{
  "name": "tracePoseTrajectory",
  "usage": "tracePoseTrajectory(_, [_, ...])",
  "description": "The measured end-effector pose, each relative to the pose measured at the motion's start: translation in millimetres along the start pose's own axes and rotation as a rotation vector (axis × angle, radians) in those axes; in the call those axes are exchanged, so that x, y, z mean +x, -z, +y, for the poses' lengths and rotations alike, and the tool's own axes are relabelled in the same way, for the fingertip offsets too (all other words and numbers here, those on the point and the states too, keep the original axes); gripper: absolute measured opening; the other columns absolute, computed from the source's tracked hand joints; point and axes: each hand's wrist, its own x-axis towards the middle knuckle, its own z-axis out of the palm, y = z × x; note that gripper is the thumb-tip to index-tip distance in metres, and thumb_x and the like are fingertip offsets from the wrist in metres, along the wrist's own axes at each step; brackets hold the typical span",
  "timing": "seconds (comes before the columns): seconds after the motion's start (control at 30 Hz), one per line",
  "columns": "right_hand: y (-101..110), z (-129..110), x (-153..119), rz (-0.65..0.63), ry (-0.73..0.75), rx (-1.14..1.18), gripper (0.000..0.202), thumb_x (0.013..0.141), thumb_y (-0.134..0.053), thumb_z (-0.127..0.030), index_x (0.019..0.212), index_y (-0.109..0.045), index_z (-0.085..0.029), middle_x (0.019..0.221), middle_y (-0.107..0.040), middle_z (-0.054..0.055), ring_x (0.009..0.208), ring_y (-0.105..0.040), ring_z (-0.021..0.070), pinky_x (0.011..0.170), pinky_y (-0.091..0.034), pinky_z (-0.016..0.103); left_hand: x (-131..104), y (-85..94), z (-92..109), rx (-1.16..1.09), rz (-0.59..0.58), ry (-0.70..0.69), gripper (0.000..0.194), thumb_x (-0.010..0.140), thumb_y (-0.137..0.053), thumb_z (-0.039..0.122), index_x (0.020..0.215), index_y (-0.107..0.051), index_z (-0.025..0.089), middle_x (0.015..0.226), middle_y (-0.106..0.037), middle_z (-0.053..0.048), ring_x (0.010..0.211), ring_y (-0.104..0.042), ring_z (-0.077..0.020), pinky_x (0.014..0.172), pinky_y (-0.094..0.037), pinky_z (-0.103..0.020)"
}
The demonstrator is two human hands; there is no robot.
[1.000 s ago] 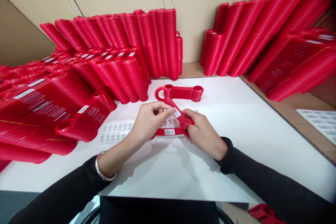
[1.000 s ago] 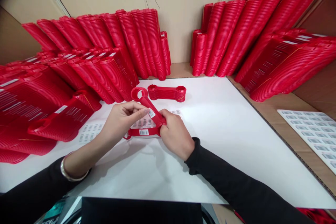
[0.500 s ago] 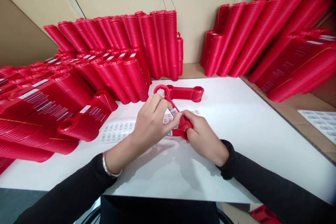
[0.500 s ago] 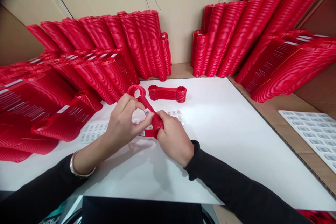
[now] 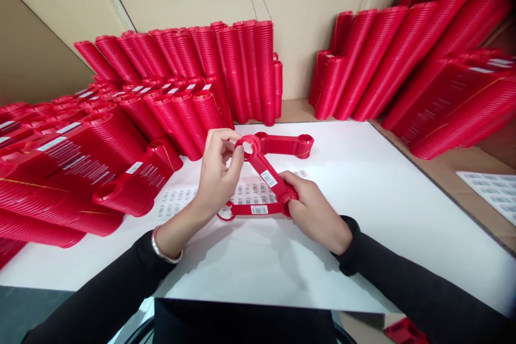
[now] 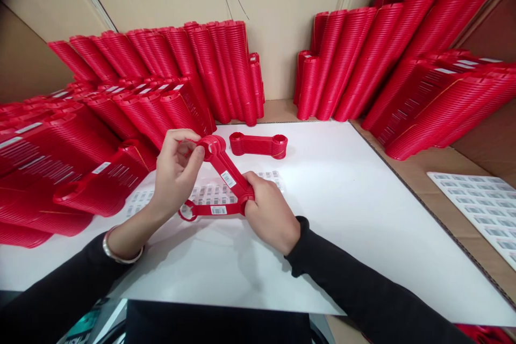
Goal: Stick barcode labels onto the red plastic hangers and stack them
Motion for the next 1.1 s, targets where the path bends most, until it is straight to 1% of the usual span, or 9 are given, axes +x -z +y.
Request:
tracePoseTrajectory(0.13, [7, 7, 4, 0.035, -0.015, 0.027, 0.034, 0.062, -0.034, -0.002, 0.085, -0.054, -0.019, 0.078, -0.060, 0.000, 0.069, -0.054, 0.0151, 0.060, -0.039, 0.025, -1, 0.2, -3, -0.105, -0.063, -0.019, 0.020, 0.083, -0.042, 0.010, 0.098, -0.047, 0.022, 0.098, -0.047, -0.004, 0.088, -0.054, -0.0132, 0.077, -0.049, -0.029])
tracePoseTrajectory(0.3, [14, 16, 8, 0.061, -0.043, 0.002, 0.032, 0.062, -0.035, -0.004, 0.083, -0.054, -0.019, 0.073, -0.060, 0.000, 0.063, -0.052, 0.0146, 0.057, -0.038, 0.025, -3, 2.4, -2, 0.208, -0.129, -0.144, 0.026, 0.071, -0.042, -0.001, 0.083, -0.051, 0.020, 0.091, -0.048, -0.003, 0.088, -0.050, -0.0151, 0.075, -0.045, -0.029])
tracePoseTrajectory(0.43, [15, 17, 9, 0.086, -0.051, 0.000, 0.034, 0.061, -0.034, -0.004, 0.085, -0.053, -0.020, 0.077, -0.061, 0.000, 0.066, -0.053, 0.0152, 0.058, -0.039, 0.026, -5, 2.4, -2, 0.388, -0.214, -0.191, 0.019, 0.073, -0.044, 0.003, 0.081, -0.051, 0.018, 0.092, -0.052, -0.004, 0.088, -0.049, -0.0171, 0.075, -0.042, -0.032])
tracePoseTrajectory(0.5, [15, 16, 9, 0.096, -0.049, -0.003, 0.035, 0.061, -0.034, -0.004, 0.085, -0.053, -0.020, 0.078, -0.061, 0.001, 0.067, -0.053, 0.0153, 0.059, -0.039, 0.026, -5, 2.0, -2, 0.509, -0.257, -0.208, 0.011, 0.079, -0.045, 0.010, 0.078, -0.054, 0.018, 0.084, -0.056, -0.004, 0.084, -0.048, -0.0183, 0.075, -0.038, -0.034])
tracePoseTrajectory(0.63, [15, 14, 10, 0.086, -0.063, -0.052, 0.033, 0.061, -0.034, -0.004, 0.084, -0.052, -0.019, 0.075, -0.059, 0.001, 0.065, -0.052, 0.0151, 0.058, -0.038, 0.025, -5, -0.2, -3, 0.647, -0.436, -0.211, 0.019, 0.088, -0.041, 0.023, 0.088, -0.060, 0.018, 0.078, -0.062, -0.004, 0.074, -0.048, -0.0185, 0.068, -0.036, -0.034])
tracePoseTrajectory(0.77, [11, 16, 11, 0.038, -0.126, -0.159, 0.028, 0.062, -0.035, -0.003, 0.080, -0.051, -0.019, 0.073, -0.057, 0.002, 0.064, -0.050, 0.0146, 0.057, -0.037, 0.024, -8, -3.0, -5, 0.606, -0.641, -0.127, 0.030, 0.086, -0.042, 0.018, 0.113, -0.055, 0.017, 0.104, -0.057, -0.008, 0.088, -0.051, -0.0213, 0.074, -0.042, -0.034])
tracePoseTrajectory(0.87, [9, 18, 11, -0.001, -0.144, -0.210, 0.027, 0.062, -0.035, -0.002, 0.078, -0.051, -0.018, 0.073, -0.057, 0.002, 0.064, -0.050, 0.0144, 0.057, -0.036, 0.024, -11, -3.6, -8, 0.548, -0.749, -0.001, 0.030, 0.088, -0.037, 0.020, 0.109, -0.058, 0.018, 0.109, -0.053, -0.009, 0.091, -0.055, -0.0205, 0.076, -0.046, -0.033])
tracePoseTrajectory(0.97, [8, 18, 10, -0.024, -0.140, -0.227, 0.026, 0.063, -0.035, -0.002, 0.077, -0.050, -0.018, 0.073, -0.057, 0.003, 0.064, -0.049, 0.0143, 0.056, -0.035, 0.024, -11, -4.2, -11, 0.575, -0.769, 0.078, 0.032, 0.089, -0.034, 0.024, 0.102, -0.063, 0.019, 0.108, -0.054, -0.009, 0.089, -0.058, -0.0211, 0.076, -0.046, -0.035])
tracePoseTrajectory(1.1, [7, 17, 9, -0.041, -0.144, -0.228, 0.026, 0.064, -0.035, -0.002, 0.078, -0.050, -0.019, 0.074, -0.058, 0.003, 0.064, -0.049, 0.0146, 0.056, -0.035, 0.024, -10, -7.2, -14, 0.609, -0.770, 0.107, 0.030, 0.087, -0.037, 0.028, 0.096, -0.064, 0.019, 0.100, -0.059, -0.008, 0.081, -0.059, -0.0210, 0.069, -0.045, -0.032])
